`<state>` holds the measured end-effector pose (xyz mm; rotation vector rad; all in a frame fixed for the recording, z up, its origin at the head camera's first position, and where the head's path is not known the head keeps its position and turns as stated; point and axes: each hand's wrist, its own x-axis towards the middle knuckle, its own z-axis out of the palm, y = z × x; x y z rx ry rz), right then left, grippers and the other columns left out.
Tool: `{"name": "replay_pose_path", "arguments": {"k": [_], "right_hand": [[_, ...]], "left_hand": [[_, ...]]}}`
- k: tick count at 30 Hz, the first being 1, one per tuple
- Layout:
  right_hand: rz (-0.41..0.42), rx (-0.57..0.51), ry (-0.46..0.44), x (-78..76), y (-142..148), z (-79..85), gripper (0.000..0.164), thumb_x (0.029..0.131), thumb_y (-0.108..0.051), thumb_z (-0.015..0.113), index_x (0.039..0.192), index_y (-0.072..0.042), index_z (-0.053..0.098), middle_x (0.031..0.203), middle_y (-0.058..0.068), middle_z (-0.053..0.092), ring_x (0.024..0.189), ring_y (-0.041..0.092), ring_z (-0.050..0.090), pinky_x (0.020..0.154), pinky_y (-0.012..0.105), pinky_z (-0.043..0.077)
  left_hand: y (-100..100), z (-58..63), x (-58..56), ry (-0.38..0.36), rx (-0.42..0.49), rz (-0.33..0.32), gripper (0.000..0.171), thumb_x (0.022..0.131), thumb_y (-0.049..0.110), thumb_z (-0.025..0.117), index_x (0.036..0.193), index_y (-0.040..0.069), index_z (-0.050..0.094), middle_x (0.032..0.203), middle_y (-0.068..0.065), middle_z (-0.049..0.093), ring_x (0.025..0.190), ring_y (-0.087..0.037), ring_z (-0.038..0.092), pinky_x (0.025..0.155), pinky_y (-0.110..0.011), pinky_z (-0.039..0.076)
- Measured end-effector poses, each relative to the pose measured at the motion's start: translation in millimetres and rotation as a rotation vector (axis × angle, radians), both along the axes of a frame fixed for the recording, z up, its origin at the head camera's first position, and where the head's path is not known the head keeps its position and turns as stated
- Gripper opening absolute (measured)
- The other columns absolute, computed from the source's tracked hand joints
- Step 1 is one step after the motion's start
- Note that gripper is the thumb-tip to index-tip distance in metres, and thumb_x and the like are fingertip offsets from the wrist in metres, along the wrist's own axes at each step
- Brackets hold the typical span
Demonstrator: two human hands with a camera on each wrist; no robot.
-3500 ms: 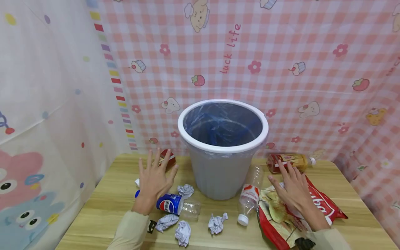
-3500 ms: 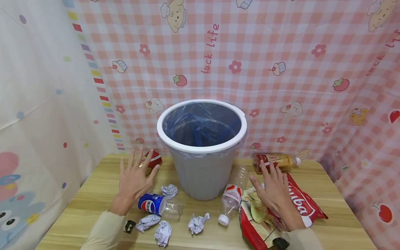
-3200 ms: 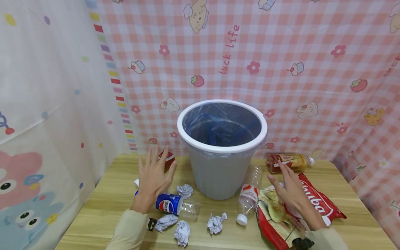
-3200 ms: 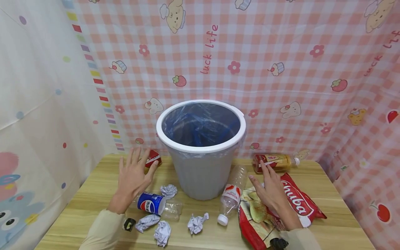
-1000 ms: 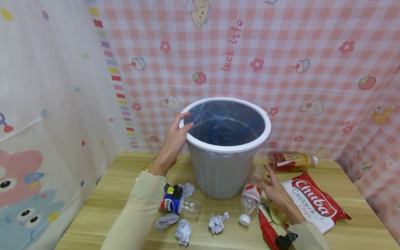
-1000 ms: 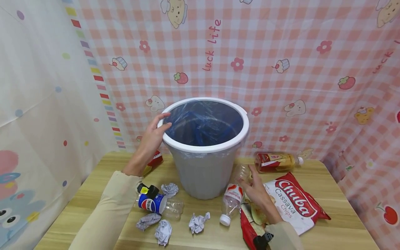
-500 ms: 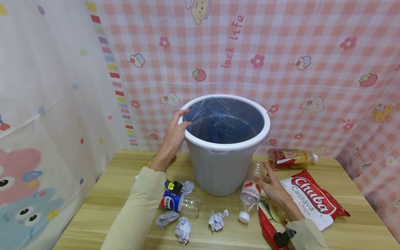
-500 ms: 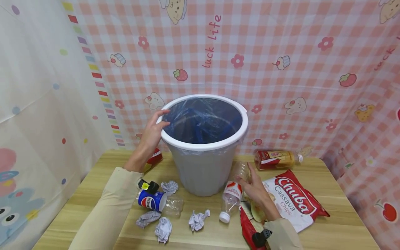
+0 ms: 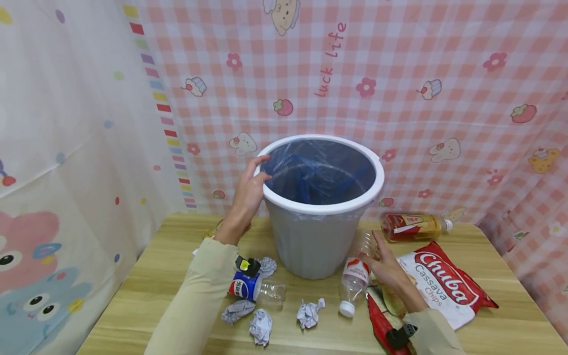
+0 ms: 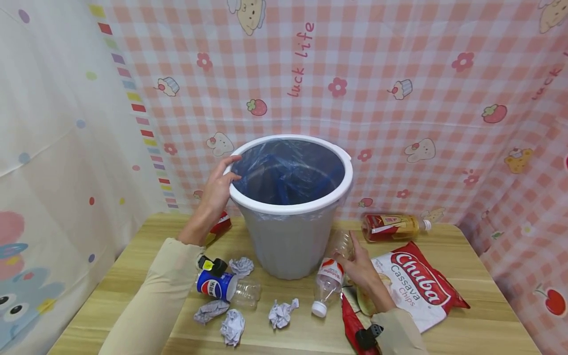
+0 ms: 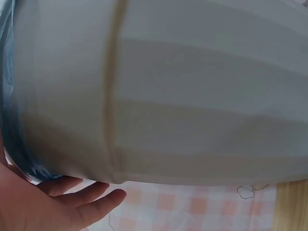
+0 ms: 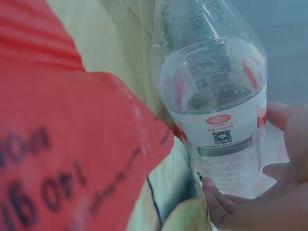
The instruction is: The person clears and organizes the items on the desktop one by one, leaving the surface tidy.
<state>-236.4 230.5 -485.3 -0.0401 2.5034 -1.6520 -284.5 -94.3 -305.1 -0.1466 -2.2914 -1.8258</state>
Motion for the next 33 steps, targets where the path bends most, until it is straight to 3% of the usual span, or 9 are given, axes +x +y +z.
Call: {"name": "replay_pose_path", "arguments": {"k": [8,20,29,33], "right_hand": [[-0.044,0.017,-0.031,-0.9,-1.6,2.5,0.087,0.098,-0.025,0.060,0.160,-0.016,-0.002,0.160,0.031,0.011,0.144,0.051,0.017,0.114,0.062,0.021],[-0.061,0.010,-0.020,1.0,-1.4,3.7,0.082,0.097,-0.024,0.062,0.160,-0.020,0.010,0.160,0.030,0.015,0.142,0.051,0.026,0.111,0.062,0.029],[-0.084,-0.081,-0.023,-0.1,7.1,3.8,0.081,0.099,-0.022,0.060,0.160,-0.023,0.008,0.158,0.029,0.019,0.132,0.047,0.043,0.093,0.042,0.050],[-0.073,-0.128,-0.032,-0.1,8.8,6.5,0.081,0.099,-0.023,0.059,0.160,-0.025,0.006,0.158,0.029,0.014,0.133,0.047,0.040,0.091,0.039,0.052]], "left_hand": [[3.1,-1.0,-1.2,0.049,-0.009,0.006,0.051,0.092,0.012,0.046,0.142,0.015,0.051,0.156,-0.003,0.038,0.139,-0.018,0.036,0.114,-0.040,0.031],[4.1,-7.7,-3.4,0.109,0.020,0.024,0.045,0.092,0.009,0.048,0.136,0.008,0.056,0.151,-0.009,0.044,0.135,-0.019,0.040,0.112,-0.038,0.031],[5.8,-7.7,-3.7,0.114,0.021,0.031,0.043,0.092,0.009,0.048,0.134,0.009,0.058,0.148,-0.009,0.048,0.130,-0.020,0.043,0.109,-0.036,0.033],[4.2,-8.9,-3.7,0.123,0.041,0.034,0.044,0.091,0.008,0.048,0.133,0.007,0.058,0.147,-0.010,0.048,0.130,-0.021,0.044,0.109,-0.036,0.033]]}}
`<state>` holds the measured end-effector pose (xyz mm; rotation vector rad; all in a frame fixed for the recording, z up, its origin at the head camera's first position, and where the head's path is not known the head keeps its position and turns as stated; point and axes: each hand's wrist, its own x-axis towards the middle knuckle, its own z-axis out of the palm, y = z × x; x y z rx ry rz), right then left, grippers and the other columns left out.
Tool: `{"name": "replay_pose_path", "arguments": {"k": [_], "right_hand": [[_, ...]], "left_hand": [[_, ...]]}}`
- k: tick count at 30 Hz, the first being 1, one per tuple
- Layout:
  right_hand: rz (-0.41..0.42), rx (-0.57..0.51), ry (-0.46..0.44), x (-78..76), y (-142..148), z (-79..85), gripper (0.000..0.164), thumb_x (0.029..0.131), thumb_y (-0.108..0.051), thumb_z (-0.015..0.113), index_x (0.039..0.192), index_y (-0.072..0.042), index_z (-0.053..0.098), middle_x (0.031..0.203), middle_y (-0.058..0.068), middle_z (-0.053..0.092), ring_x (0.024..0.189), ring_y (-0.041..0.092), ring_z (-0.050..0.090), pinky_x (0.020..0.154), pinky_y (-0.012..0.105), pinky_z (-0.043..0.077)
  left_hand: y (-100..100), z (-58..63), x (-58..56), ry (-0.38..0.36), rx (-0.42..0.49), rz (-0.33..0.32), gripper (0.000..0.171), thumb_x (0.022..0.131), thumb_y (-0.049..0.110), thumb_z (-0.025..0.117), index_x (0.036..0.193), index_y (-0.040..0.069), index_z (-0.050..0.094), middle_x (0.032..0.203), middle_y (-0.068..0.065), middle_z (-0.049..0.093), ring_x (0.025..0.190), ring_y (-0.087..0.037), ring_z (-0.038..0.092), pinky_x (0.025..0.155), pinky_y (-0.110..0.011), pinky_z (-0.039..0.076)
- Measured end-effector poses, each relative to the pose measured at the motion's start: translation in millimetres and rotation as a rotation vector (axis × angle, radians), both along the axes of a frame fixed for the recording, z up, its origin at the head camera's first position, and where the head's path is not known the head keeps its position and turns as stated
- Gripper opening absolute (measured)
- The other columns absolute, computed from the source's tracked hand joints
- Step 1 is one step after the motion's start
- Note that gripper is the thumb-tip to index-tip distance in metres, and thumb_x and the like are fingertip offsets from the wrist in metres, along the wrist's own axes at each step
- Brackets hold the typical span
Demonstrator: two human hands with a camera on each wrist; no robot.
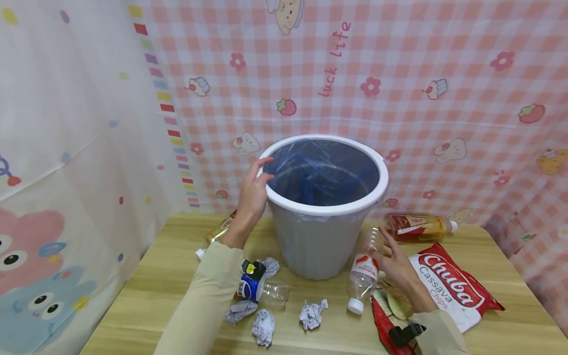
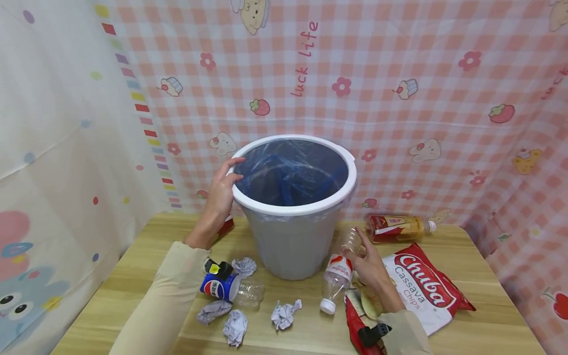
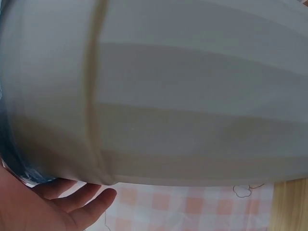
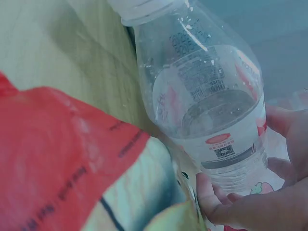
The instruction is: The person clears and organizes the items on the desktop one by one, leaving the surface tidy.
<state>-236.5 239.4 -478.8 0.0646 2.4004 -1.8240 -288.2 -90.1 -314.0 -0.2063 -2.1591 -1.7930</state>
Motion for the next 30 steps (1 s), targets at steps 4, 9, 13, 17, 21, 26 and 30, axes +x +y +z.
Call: {"name": "replay_pose_path", "arguments": {"k": [4,9,13,17,21,26,30], "right_hand": [[-0.014,-0.014,-0.019,3.2,3.3,4.6,0.083,0.099,-0.030,0.060,0.160,-0.026,0.004,0.159,0.029,0.009,0.135,0.047,0.036,0.089,0.037,0.052],[-0.030,-0.033,-0.022,5.0,7.4,11.6,0.086,0.098,-0.035,0.061,0.160,-0.027,0.003,0.159,0.027,0.011,0.130,0.043,0.044,0.087,0.033,0.054],[-0.050,0.035,-0.041,6.3,10.2,19.9,0.085,0.097,-0.042,0.060,0.159,-0.034,0.002,0.159,0.023,0.015,0.129,0.039,0.046,0.089,0.034,0.052],[-0.057,0.070,-0.046,7.6,12.5,28.7,0.085,0.096,-0.048,0.059,0.158,-0.039,0.002,0.158,0.023,0.017,0.130,0.039,0.044,0.093,0.039,0.049],[-0.054,0.085,0.006,9.8,15.3,35.8,0.085,0.096,-0.048,0.059,0.159,-0.036,0.003,0.156,0.025,0.021,0.127,0.037,0.044,0.090,0.034,0.047],[-0.056,0.066,0.045,12.3,19.0,43.1,0.086,0.096,-0.045,0.059,0.160,-0.031,0.003,0.156,0.025,0.026,0.124,0.032,0.044,0.087,0.027,0.046],[-0.055,0.088,0.052,15.6,21.5,51.1,0.088,0.096,-0.049,0.059,0.159,-0.033,0.000,0.157,0.024,0.025,0.129,0.033,0.041,0.090,0.031,0.044]], "left_hand": [[-0.5,-0.7,1.1,0.010,0.005,-0.006,0.043,0.091,0.008,0.048,0.133,0.006,0.058,0.148,-0.011,0.047,0.133,-0.020,0.042,0.111,-0.037,0.032],[-0.2,-0.4,2.0,0.017,0.012,-0.010,0.043,0.091,0.007,0.047,0.133,0.005,0.057,0.149,-0.011,0.046,0.135,-0.021,0.042,0.113,-0.038,0.031],[-0.8,-0.1,2.2,0.014,0.007,-0.010,0.043,0.091,0.008,0.047,0.133,0.006,0.057,0.149,-0.011,0.046,0.135,-0.021,0.042,0.113,-0.038,0.031],[-1.7,0.3,2.2,0.015,-0.004,-0.005,0.043,0.091,0.009,0.047,0.133,0.007,0.057,0.149,-0.010,0.046,0.135,-0.022,0.042,0.113,-0.038,0.031],[-2.1,0.2,2.0,0.022,-0.013,-0.004,0.044,0.091,0.010,0.047,0.133,0.007,0.057,0.149,-0.011,0.046,0.136,-0.022,0.042,0.114,-0.038,0.030],[-1.6,0.4,2.5,0.024,-0.013,-0.006,0.044,0.091,0.010,0.047,0.133,0.006,0.057,0.150,-0.011,0.046,0.136,-0.022,0.041,0.114,-0.038,0.029],[-1.1,0.0,2.2,0.022,-0.011,-0.008,0.043,0.092,0.010,0.047,0.133,0.006,0.057,0.149,-0.012,0.046,0.136,-0.022,0.042,0.114,-0.038,0.030]]}}
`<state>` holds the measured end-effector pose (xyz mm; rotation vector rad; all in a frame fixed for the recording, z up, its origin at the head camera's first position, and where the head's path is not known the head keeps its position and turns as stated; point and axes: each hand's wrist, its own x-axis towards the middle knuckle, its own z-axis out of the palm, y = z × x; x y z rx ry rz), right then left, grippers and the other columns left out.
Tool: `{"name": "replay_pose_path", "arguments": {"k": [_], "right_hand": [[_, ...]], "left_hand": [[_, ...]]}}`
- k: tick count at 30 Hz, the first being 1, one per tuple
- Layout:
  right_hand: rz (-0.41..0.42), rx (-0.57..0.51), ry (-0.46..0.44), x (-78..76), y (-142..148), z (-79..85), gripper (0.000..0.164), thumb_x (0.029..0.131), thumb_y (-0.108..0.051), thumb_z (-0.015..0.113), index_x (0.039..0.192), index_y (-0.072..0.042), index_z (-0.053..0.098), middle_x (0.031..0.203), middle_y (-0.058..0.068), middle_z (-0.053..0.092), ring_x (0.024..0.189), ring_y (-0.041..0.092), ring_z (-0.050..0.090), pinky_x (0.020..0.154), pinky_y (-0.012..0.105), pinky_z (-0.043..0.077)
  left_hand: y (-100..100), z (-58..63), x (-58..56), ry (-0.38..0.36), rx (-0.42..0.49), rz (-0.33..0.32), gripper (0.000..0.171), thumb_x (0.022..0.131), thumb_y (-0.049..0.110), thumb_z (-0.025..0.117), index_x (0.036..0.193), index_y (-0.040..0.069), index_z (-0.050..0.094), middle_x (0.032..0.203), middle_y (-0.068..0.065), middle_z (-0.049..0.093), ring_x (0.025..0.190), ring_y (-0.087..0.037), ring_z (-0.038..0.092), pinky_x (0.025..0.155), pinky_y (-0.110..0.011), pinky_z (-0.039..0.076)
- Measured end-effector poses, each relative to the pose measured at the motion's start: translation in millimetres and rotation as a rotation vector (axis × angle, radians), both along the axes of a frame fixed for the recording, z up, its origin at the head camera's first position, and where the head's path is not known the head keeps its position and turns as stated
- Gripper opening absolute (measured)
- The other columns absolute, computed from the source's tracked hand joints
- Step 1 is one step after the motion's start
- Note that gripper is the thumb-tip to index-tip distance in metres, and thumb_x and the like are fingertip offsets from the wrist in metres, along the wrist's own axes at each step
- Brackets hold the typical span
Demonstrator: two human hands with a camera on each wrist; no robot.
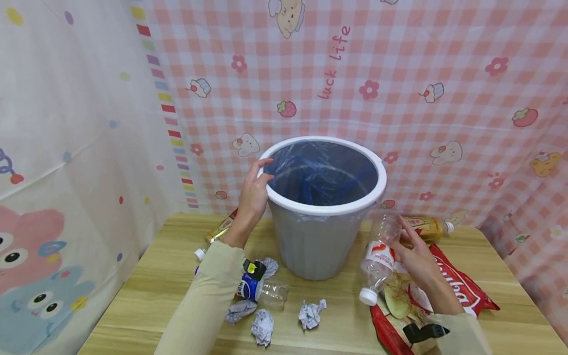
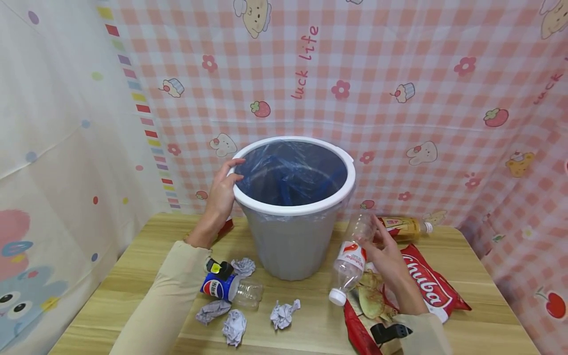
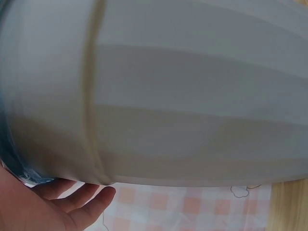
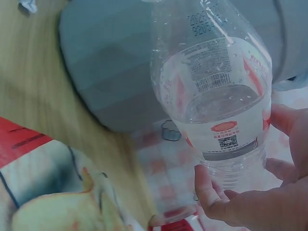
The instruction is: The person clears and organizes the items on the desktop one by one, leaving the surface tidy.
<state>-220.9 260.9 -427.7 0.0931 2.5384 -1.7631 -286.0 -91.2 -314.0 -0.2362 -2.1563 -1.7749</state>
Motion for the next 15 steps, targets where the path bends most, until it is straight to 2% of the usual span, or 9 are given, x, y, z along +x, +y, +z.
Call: {"name": "replay_pose_path", "arguments": {"k": [3,7,9,13,15], "right_hand": [[0.008,-0.009,0.015,2.3,1.6,6.2,0.087,0.097,-0.047,0.058,0.159,-0.033,-0.001,0.158,0.024,0.024,0.128,0.029,0.041,0.087,0.027,0.046],[0.022,-0.056,0.052,3.9,4.2,15.1,0.083,0.099,-0.040,0.056,0.159,-0.032,0.000,0.157,0.026,0.024,0.114,0.011,0.048,0.081,0.019,0.048],[0.024,-0.063,0.067,4.7,5.7,20.8,0.081,0.100,-0.039,0.056,0.159,-0.032,0.001,0.157,0.027,0.021,0.108,0.004,0.047,0.080,0.018,0.048],[0.020,-0.072,0.093,6.9,7.9,32.7,0.079,0.101,-0.039,0.055,0.159,-0.034,0.003,0.159,0.028,0.015,0.105,0.003,0.046,0.077,0.016,0.048],[0.022,-0.116,0.109,8.2,8.5,38.2,0.077,0.101,-0.036,0.055,0.159,-0.035,0.005,0.159,0.027,0.011,0.104,0.004,0.047,0.076,0.016,0.048]], "left_hand": [[-0.1,-0.2,-0.2,-0.001,-0.006,0.002,0.043,0.092,0.010,0.047,0.133,0.006,0.057,0.149,-0.012,0.046,0.136,-0.023,0.042,0.114,-0.038,0.030],[-0.4,-0.3,-0.4,-0.003,-0.013,0.004,0.043,0.092,0.010,0.046,0.133,0.007,0.057,0.149,-0.011,0.046,0.136,-0.022,0.042,0.114,-0.039,0.030],[-0.3,-0.2,-0.3,-0.005,-0.012,0.006,0.043,0.092,0.010,0.046,0.133,0.007,0.057,0.149,-0.011,0.046,0.135,-0.022,0.042,0.114,-0.038,0.030],[-0.2,0.0,-0.2,-0.004,-0.010,0.009,0.043,0.092,0.011,0.046,0.133,0.007,0.057,0.149,-0.011,0.046,0.135,-0.021,0.042,0.115,-0.038,0.029],[-0.2,0.0,-0.4,-0.004,-0.008,0.011,0.043,0.092,0.011,0.046,0.133,0.007,0.057,0.149,-0.010,0.046,0.136,-0.021,0.042,0.115,-0.038,0.029]]}}
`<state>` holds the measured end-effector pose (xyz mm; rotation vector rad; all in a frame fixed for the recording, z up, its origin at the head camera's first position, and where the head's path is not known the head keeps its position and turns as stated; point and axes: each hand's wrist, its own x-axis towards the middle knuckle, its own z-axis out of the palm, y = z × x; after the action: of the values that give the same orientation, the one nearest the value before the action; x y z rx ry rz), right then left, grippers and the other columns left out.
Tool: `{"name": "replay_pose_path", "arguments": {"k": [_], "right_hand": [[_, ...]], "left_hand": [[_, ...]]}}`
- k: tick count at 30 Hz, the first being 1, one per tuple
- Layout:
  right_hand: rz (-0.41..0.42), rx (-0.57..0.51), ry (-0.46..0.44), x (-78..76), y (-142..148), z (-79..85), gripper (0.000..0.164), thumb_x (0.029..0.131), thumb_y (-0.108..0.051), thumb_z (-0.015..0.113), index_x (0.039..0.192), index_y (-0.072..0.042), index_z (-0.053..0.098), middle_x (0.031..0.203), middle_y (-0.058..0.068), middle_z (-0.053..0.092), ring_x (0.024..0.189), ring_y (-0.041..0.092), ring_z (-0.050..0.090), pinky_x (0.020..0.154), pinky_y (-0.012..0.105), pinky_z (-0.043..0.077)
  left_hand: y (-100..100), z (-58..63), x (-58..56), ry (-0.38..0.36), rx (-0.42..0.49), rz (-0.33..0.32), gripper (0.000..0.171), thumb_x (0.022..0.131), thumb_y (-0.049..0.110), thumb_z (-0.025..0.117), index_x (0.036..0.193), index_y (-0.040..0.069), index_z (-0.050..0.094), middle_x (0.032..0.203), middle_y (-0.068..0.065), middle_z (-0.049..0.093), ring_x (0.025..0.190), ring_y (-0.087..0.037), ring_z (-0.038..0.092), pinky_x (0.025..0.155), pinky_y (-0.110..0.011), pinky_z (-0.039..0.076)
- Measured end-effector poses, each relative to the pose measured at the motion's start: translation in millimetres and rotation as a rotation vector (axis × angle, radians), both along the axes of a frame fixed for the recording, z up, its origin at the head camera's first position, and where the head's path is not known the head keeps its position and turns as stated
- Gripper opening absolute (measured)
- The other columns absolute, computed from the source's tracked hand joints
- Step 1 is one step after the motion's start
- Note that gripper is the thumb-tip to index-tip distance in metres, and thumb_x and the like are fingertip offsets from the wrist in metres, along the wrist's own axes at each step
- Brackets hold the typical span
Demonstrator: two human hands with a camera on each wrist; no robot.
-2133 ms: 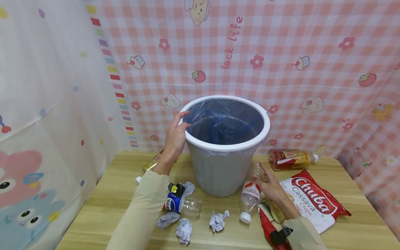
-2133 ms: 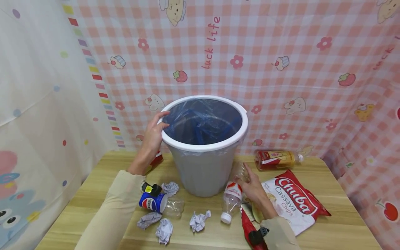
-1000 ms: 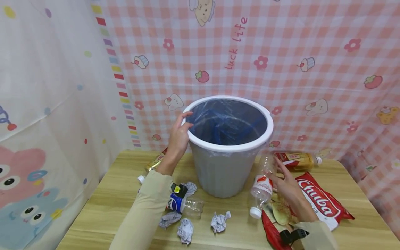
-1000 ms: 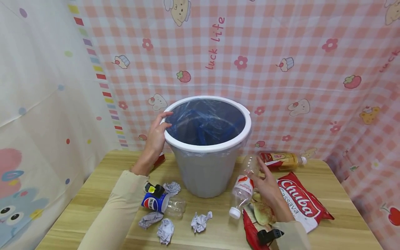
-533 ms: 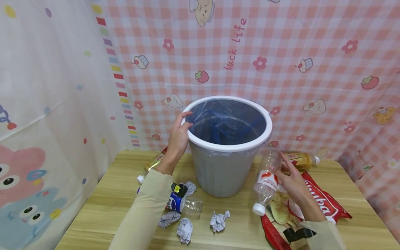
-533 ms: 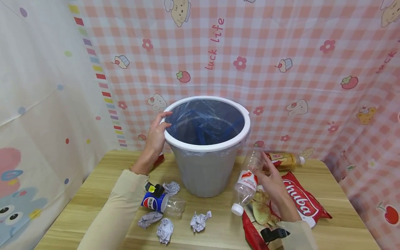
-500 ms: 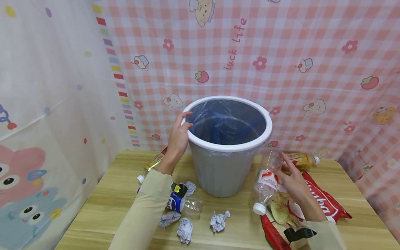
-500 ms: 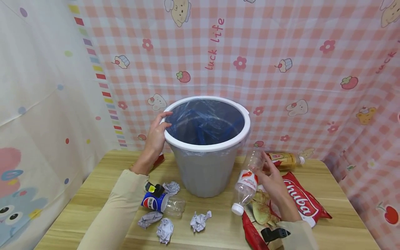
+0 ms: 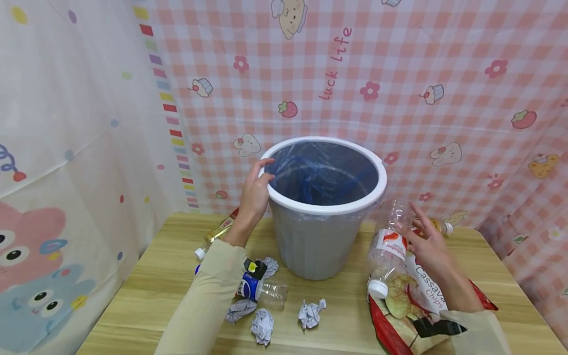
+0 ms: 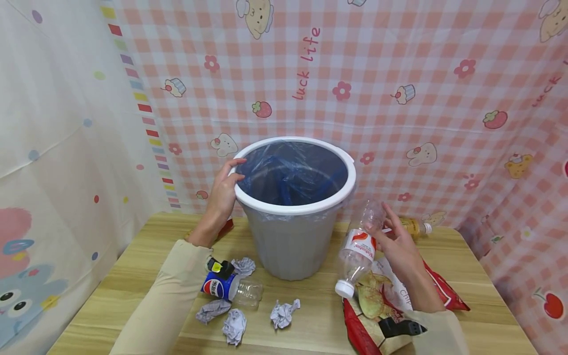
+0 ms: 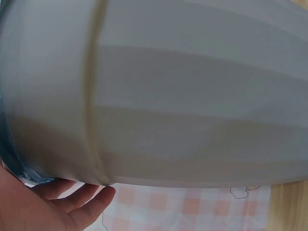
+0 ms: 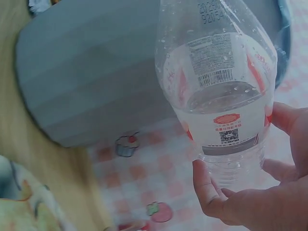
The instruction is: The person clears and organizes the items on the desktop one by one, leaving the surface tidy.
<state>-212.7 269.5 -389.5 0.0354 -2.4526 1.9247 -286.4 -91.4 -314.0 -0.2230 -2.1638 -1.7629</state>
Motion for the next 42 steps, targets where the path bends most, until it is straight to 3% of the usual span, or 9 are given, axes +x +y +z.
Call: {"name": "replay_pose_path", "arguments": {"k": [11,20,23,25,28,31,35,39,42], "right_hand": [[0.044,-0.073,0.074,7.5,4.2,29.9,0.074,0.102,-0.032,0.054,0.159,-0.038,0.007,0.160,0.029,0.005,0.105,-0.002,0.052,0.080,0.019,0.052],[0.053,-0.191,0.093,7.6,9.3,55.2,0.072,0.102,-0.026,0.055,0.157,-0.044,0.012,0.160,0.017,0.007,0.127,0.017,0.040,0.085,0.015,0.050],[0.054,-0.200,0.080,8.2,10.0,66.6,0.071,0.102,-0.026,0.053,0.156,-0.047,0.011,0.162,0.014,0.002,0.141,0.029,0.027,0.108,0.029,0.041],[0.049,-0.176,0.066,9.1,10.1,74.1,0.071,0.103,-0.029,0.053,0.155,-0.049,0.009,0.164,0.013,-0.007,0.149,0.035,0.012,0.119,0.040,0.025],[0.043,-0.165,0.055,10.2,9.5,83.6,0.071,0.103,-0.029,0.052,0.154,-0.052,0.009,0.164,0.012,-0.015,0.149,0.044,0.000,0.118,0.057,0.009],[0.052,-0.190,0.073,10.5,9.7,90.5,0.070,0.103,-0.027,0.052,0.154,-0.051,0.011,0.164,0.012,-0.010,0.148,0.039,0.011,0.118,0.042,0.027],[0.092,-0.263,0.140,9.4,10.1,97.2,0.069,0.103,-0.020,0.051,0.156,-0.046,0.015,0.157,0.012,0.010,0.137,0.027,0.030,0.092,0.017,0.049],[0.084,-0.263,0.159,7.9,8.3,104.8,0.068,0.103,-0.021,0.052,0.155,-0.046,0.016,0.156,0.013,0.012,0.136,0.027,0.031,0.086,0.014,0.050],[0.064,-0.259,0.140,6.8,6.1,111.1,0.069,0.102,-0.024,0.053,0.155,-0.047,0.016,0.161,0.015,0.003,0.140,0.032,0.025,0.089,0.017,0.050]], "left_hand": [[-1.5,-0.9,0.1,-0.014,-0.006,0.004,0.043,0.093,0.012,0.045,0.134,0.009,0.057,0.151,-0.008,0.045,0.138,-0.020,0.040,0.116,-0.040,0.028],[-0.8,0.1,1.7,0.002,-0.001,0.000,0.042,0.093,0.010,0.045,0.133,0.008,0.057,0.150,-0.009,0.046,0.137,-0.021,0.040,0.115,-0.040,0.029],[-0.4,0.2,1.6,0.003,-0.001,-0.002,0.041,0.094,0.009,0.045,0.133,0.008,0.057,0.149,-0.010,0.046,0.137,-0.021,0.040,0.115,-0.040,0.029],[-0.1,-0.1,1.5,0.004,-0.003,-0.002,0.042,0.094,0.009,0.045,0.134,0.008,0.057,0.149,-0.009,0.046,0.137,-0.021,0.040,0.115,-0.040,0.029],[0.2,-0.7,1.0,0.007,-0.004,0.001,0.042,0.093,0.010,0.045,0.133,0.007,0.057,0.149,-0.009,0.047,0.137,-0.020,0.040,0.115,-0.040,0.029],[0.5,-0.8,1.0,0.010,-0.003,0.002,0.042,0.093,0.010,0.045,0.133,0.007,0.057,0.149,-0.009,0.047,0.137,-0.021,0.041,0.115,-0.040,0.029],[0.6,-0.7,1.0,0.010,-0.009,0.008,0.042,0.093,0.010,0.045,0.133,0.007,0.057,0.148,-0.010,0.047,0.136,-0.022,0.042,0.114,-0.041,0.029],[0.5,-0.5,1.0,0.006,-0.016,0.015,0.041,0.093,0.010,0.045,0.132,0.008,0.057,0.148,-0.009,0.047,0.136,-0.022,0.042,0.114,-0.041,0.030],[0.2,-0.5,1.3,0.001,-0.017,0.017,0.041,0.093,0.010,0.045,0.132,0.009,0.057,0.149,-0.009,0.047,0.136,-0.021,0.042,0.114,-0.041,0.030]]}}
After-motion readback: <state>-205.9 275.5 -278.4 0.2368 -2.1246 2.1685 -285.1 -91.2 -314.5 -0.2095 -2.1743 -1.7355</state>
